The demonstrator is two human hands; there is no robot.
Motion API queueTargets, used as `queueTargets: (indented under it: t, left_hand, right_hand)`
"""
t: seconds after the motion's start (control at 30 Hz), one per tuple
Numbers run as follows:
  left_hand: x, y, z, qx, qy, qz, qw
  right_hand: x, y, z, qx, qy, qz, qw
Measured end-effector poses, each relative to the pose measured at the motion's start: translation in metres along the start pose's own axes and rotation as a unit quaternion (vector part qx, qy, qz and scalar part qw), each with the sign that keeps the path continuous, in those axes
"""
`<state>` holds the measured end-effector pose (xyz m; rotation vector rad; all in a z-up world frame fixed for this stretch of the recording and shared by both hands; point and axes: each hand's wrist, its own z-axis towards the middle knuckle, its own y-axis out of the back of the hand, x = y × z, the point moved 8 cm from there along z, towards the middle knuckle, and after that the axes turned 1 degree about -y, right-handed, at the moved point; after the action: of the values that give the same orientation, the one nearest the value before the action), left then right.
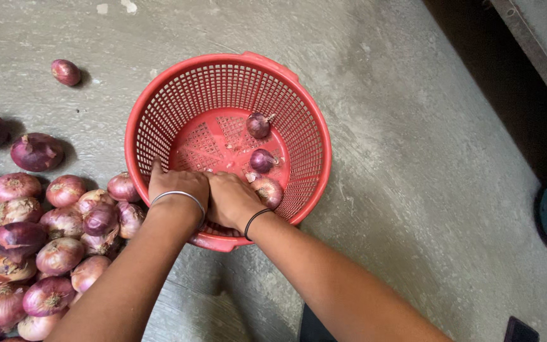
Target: The person sorts red onions from a pile on the floor into a red plastic basket. They repeatedly pick up onions, place them in the basket, and occasionally shake the basket to settle the contents.
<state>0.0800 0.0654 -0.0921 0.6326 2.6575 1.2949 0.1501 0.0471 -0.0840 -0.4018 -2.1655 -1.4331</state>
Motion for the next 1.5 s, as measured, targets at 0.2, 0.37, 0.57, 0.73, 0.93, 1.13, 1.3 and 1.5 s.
queueTargets:
  t: [0.2,0.37,0.57,0.73,0.93,1.13,1.3,1.5]
  left_hand:
    - [0.003,0.005,0.002,-0.056,-0.005,-0.031,0.998]
    - [0.012,0.036,-0.021,-0.22,0.004,-0.026,0.975]
    - [0.049,0.073,-0.071,-0.384,0.031,-0.016,0.923]
    - [0.1,0.079,-0.114,-0.458,0.028,-0.068,0.886]
    - [0.159,0.049,-0.134,-0.435,0.039,-0.116,0.892]
    - [0.188,-0.003,-0.125,-0.297,0.108,-0.073,0.946]
    - [0.192,-0.029,-0.117,-0.196,0.148,-0.012,0.969]
    - [0.188,-0.036,-0.119,-0.161,0.145,-0.026,0.976]
  right_hand:
    - [-0.003,0.013,-0.001,-0.03,-0.016,0.036,0.999]
    - [0.021,0.046,-0.003,-0.149,0.11,0.028,0.982]
    - [0.073,0.075,-0.005,-0.201,0.131,0.008,0.971]
    - [0.137,0.083,-0.014,-0.24,0.195,0.016,0.951]
    - [0.186,0.049,-0.004,-0.2,0.208,-0.002,0.958]
    - [0.202,-0.008,0.014,-0.102,0.185,-0.061,0.976]
    - [0.206,-0.038,0.017,-0.087,0.201,-0.074,0.973]
    - [0.2,-0.054,0.019,-0.066,0.189,-0.113,0.973]
